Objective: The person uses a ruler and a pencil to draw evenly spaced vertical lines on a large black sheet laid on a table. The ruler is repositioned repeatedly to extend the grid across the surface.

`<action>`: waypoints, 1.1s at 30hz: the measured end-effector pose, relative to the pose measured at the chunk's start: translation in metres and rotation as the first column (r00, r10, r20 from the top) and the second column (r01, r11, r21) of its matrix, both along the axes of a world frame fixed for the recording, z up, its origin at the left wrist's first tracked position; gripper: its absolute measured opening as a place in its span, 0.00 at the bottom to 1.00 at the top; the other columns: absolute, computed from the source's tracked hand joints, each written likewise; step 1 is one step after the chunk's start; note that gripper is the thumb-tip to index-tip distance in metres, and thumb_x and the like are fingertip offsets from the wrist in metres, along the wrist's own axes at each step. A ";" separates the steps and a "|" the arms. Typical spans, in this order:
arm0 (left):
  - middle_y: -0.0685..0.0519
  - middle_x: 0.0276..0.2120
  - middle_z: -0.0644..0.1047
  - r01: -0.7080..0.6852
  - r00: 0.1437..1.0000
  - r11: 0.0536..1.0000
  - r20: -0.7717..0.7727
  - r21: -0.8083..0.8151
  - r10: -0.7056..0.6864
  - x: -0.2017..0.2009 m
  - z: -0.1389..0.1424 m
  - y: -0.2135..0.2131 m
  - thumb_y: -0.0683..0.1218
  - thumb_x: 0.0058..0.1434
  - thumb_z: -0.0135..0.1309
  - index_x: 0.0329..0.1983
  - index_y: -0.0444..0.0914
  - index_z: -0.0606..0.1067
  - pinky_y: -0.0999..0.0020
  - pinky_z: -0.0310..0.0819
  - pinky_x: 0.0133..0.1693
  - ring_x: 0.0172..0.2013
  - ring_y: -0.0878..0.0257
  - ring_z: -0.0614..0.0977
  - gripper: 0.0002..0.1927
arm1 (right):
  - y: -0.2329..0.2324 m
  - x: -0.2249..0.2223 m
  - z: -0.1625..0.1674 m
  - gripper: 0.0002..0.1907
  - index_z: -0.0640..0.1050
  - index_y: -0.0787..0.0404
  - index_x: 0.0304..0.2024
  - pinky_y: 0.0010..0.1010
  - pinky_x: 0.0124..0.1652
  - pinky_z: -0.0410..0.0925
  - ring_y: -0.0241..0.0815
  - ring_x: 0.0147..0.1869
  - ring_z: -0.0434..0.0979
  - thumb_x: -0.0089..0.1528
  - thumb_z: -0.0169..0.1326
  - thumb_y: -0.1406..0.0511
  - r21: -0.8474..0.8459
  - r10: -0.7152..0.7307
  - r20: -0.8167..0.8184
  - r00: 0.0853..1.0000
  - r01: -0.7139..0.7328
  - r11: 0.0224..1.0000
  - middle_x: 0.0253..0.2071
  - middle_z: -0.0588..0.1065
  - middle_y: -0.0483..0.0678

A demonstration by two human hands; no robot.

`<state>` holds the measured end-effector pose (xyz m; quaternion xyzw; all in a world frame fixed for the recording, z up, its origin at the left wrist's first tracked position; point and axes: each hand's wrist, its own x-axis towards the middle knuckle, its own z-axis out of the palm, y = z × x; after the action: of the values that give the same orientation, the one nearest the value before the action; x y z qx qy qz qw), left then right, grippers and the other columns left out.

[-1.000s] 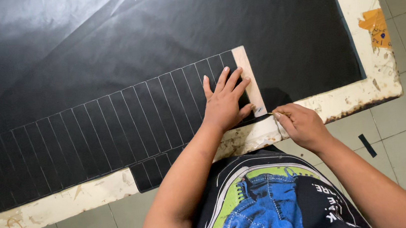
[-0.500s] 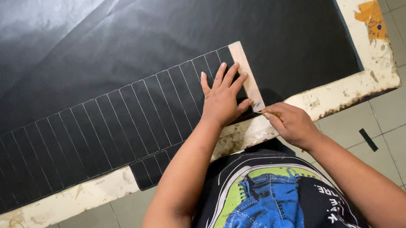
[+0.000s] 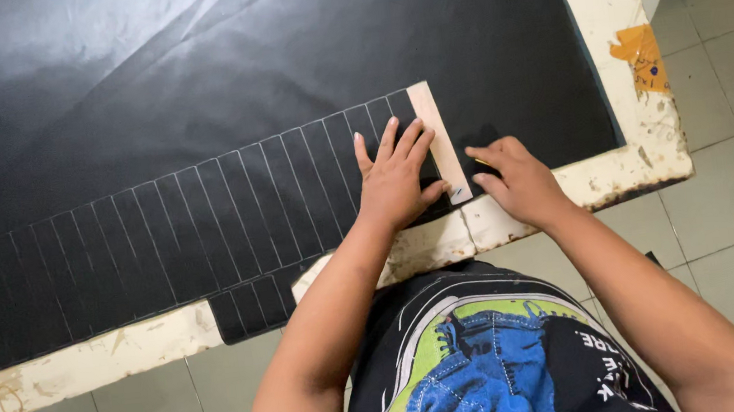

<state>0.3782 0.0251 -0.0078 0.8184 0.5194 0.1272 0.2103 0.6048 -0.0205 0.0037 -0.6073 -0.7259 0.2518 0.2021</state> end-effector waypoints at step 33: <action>0.57 0.72 0.61 0.016 0.994 1.000 0.106 -0.014 -0.015 0.004 0.004 0.003 0.60 0.50 0.68 0.69 0.45 0.66 0.32 0.29 0.70 0.75 0.54 0.52 0.45 | 0.010 0.007 0.001 0.32 0.75 0.42 0.65 0.34 0.50 0.69 0.45 0.49 0.72 0.58 0.64 0.56 -0.151 0.085 0.168 0.982 -0.060 0.987 0.48 0.66 0.48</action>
<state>0.3821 0.0284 -0.0040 0.8130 0.5021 0.1646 0.2446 0.6119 -0.0107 0.0045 -0.6132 -0.7422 0.2572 0.0837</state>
